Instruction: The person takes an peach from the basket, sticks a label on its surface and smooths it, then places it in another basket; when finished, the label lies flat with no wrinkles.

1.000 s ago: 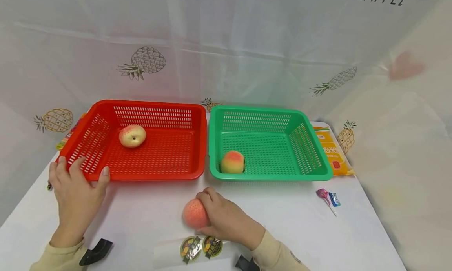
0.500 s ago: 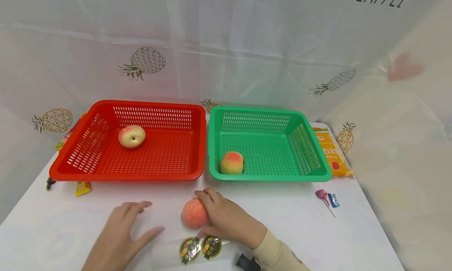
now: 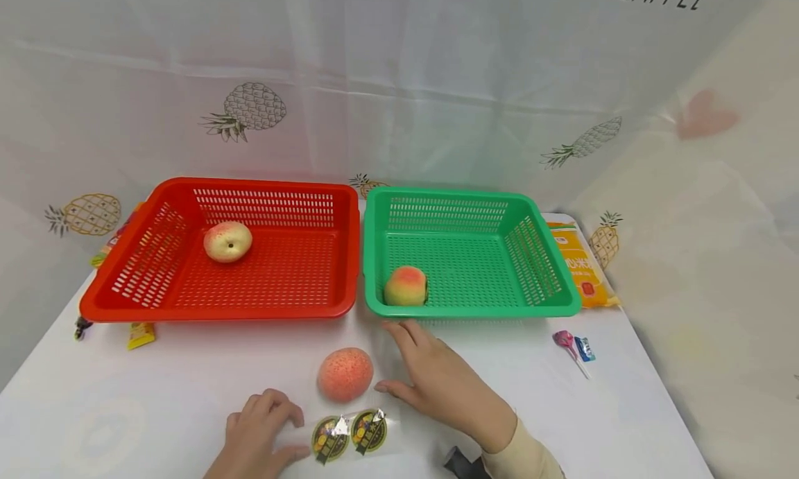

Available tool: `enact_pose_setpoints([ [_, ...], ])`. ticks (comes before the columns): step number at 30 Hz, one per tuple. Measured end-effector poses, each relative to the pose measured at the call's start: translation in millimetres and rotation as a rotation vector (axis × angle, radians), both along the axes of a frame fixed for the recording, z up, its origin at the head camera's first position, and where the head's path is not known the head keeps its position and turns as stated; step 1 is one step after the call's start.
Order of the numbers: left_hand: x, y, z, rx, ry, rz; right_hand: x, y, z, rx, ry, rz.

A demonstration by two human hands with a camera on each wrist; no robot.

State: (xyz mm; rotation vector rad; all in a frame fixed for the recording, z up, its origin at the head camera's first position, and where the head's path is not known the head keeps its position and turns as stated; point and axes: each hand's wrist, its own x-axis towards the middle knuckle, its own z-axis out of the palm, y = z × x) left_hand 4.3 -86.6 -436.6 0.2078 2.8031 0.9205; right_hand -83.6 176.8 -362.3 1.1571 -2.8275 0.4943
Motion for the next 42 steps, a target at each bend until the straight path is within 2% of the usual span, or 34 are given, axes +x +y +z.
enact_pose_setpoints([
  [1, -0.7, -1.2, 0.2, 0.052, -0.016, -0.019, 2.4, -0.4, 1.9, -0.015, 0.009, 0.004],
  [5, -3.8, -5.3, 5.2, 0.332, -0.164, -0.087, 14.9, -6.5, 7.9, -0.050, 0.024, 0.053],
  [8, -6.3, -6.8, 9.8, 0.528, -0.306, -0.088, 25.4, -14.4, 9.8, -0.045, -0.007, 0.115],
  [11, -8.5, -7.0, 12.3, 0.656, -0.396, -0.091, 33.5, -22.3, 7.2, -0.038, -0.043, 0.191],
  [13, -9.9, -7.4, 13.1, 0.704, -0.432, -0.095, 36.6, -25.9, 2.9, -0.028, -0.043, 0.226],
  [17, -12.8, -7.0, 14.5, 0.726, -0.438, -0.110, 38.2, -29.4, -6.0, -0.035, -0.019, 0.269],
  [25, -14.3, -3.7, 17.6, 0.727, -0.455, -0.087, 37.1, -29.8, -12.5, -0.073, -0.025, 0.306],
  [31, -13.3, -2.8, 16.8, 0.659, -0.410, -0.049, 37.4, -30.1, -15.8, -0.085, -0.036, 0.305],
  [36, -11.8, -2.7, 17.1, 0.610, -0.369, -0.017, 39.7, -32.2, -18.8, -0.078, -0.051, 0.277],
  [42, -12.4, -2.0, 15.9, 0.625, -0.387, -0.023, 40.0, -34.7, -19.8, -0.056, -0.073, 0.206],
])
